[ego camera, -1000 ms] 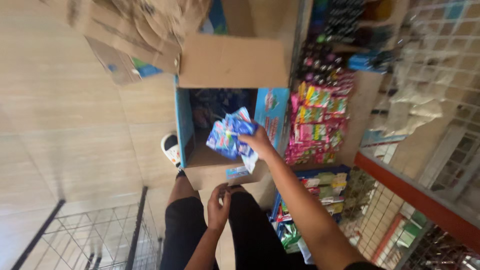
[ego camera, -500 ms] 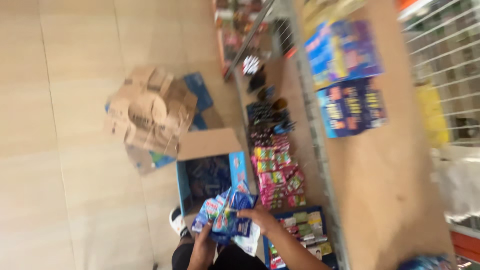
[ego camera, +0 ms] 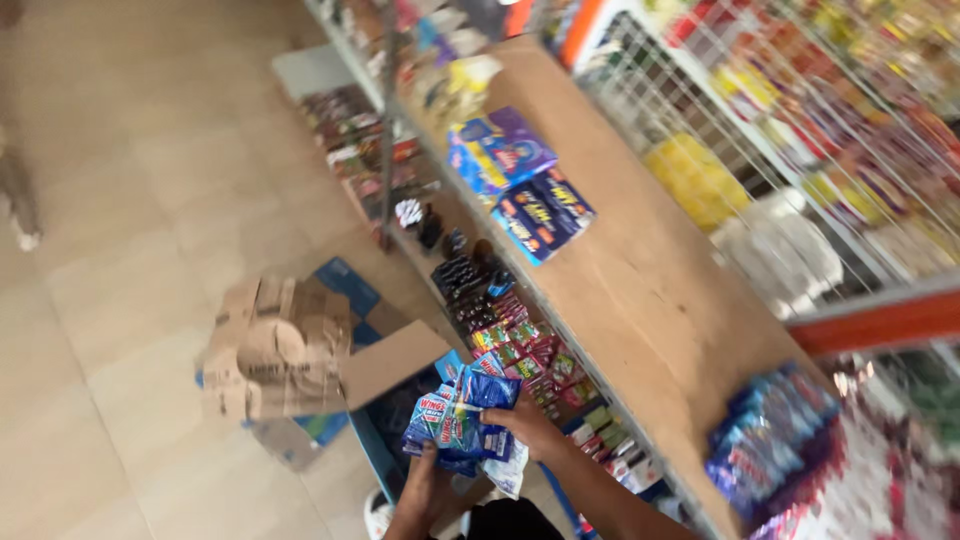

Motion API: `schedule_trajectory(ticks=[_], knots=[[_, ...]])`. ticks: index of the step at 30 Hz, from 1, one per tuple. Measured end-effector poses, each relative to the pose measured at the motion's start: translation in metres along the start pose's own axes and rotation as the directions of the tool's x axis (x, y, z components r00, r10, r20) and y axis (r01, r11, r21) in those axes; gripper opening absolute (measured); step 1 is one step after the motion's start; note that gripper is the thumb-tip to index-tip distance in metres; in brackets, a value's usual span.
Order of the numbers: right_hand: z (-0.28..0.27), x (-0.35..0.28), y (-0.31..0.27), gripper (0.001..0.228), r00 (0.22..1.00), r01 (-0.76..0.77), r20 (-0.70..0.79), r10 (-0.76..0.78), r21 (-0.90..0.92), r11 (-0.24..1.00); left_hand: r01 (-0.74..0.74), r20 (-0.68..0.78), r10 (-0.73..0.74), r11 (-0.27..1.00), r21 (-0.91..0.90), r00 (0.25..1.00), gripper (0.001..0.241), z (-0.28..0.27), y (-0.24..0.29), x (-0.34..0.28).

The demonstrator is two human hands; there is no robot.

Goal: The person repeatedly picks up blue snack packets from a cardboard box on the floor and places them on a wooden shelf. The person arranges the packets in neat rows alongside other products already on the shelf.

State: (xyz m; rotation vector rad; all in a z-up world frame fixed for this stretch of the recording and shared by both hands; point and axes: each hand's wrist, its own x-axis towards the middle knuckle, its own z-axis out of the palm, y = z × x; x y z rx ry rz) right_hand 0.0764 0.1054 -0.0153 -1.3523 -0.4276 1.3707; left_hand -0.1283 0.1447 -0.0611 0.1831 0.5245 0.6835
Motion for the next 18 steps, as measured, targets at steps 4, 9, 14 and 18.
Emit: schedule_trajectory(ticks=[4,9,14,18], knots=[[0.027,-0.016,0.007,0.029,0.989,0.068,-0.126,-0.074,-0.052,0.996,0.141,-0.022,-0.139,0.966,0.218,0.990,0.055,0.033,0.051,-0.008],[0.059,-0.040,0.026,0.031,0.951,0.177,-0.262,-0.162,0.035,0.984,0.200,-0.033,-0.200,0.926,0.321,0.979,0.051,0.054,0.077,-0.018],[0.065,-0.076,0.028,0.043,0.929,0.167,-0.357,-0.095,0.179,0.969,0.353,0.014,-0.381,0.870,0.345,0.925,0.046,0.041,0.066,-0.011],[0.060,-0.107,0.021,0.053,0.899,0.245,-0.403,-0.172,0.138,0.960,0.410,0.018,-0.453,0.822,0.395,0.891,0.045,0.030,0.050,0.000]])
